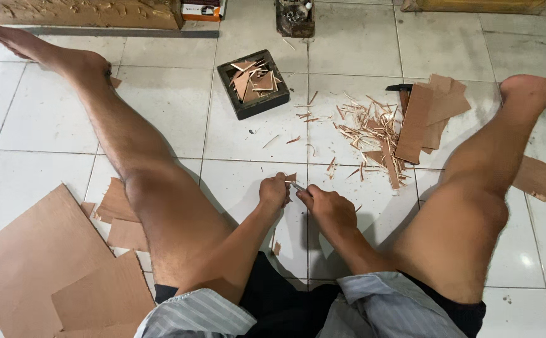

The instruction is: The person sits on a tiled floor and uses a knife to shave and shape small triangular wooden pieces. The person repeatedly picks up pieces, shaves their edges, and places the finished pieces into a black tray.

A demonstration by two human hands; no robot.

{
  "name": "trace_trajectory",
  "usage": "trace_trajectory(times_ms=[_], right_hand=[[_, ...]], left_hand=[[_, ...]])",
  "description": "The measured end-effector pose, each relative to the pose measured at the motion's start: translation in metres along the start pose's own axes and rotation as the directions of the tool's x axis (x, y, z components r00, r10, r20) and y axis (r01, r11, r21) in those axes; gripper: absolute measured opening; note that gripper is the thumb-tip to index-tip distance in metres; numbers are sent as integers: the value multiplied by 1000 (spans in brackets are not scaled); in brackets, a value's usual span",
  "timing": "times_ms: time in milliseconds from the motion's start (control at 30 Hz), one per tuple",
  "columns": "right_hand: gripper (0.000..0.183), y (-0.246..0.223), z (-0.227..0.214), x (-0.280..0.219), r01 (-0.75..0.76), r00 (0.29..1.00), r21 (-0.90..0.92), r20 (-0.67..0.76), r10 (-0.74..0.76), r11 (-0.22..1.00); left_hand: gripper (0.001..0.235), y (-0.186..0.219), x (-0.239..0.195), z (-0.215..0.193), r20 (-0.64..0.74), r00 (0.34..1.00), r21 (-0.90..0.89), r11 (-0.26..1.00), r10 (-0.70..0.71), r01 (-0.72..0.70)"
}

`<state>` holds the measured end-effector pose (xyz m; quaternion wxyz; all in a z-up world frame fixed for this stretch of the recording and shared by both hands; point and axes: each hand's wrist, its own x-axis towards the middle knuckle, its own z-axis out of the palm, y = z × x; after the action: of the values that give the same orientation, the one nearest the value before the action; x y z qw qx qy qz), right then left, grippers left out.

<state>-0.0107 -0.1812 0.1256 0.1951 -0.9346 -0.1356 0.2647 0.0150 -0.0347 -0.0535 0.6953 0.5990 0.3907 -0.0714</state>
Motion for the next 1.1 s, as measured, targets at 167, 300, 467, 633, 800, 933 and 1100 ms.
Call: trace_trajectory(times_ms=[167,300,467,633,800,933,1100], right_hand=[[51,1,-1,5,-14,1000,46,9,13,999],[56,17,13,27,-43,999,100,20,41,994],[56,13,15,36,-73,997,64,39,71,995],[60,17,17,48,-66,997,30,50,65,997],[57,6,11,43,-99,993,11,59,98,995],[60,6,9,46,-97,994,-4,58,97,995],[55,17,14,53,-98,993,42,73,95,994]], left_hand=[[40,19,-18,3,-24,1000,5,1000,5,-4],[44,-21,32,-1,2,994,300,948,106,-102],[37,30,-30,-5,-51,998,219,976,29,-17],[36,16,-18,-5,-71,996,142,989,47,-36],[36,21,-20,0,-93,996,131,991,3,10],[36,10,-7,2,-69,997,70,997,-32,37],[39,-4,7,11,-126,992,21,1000,-6,9]])
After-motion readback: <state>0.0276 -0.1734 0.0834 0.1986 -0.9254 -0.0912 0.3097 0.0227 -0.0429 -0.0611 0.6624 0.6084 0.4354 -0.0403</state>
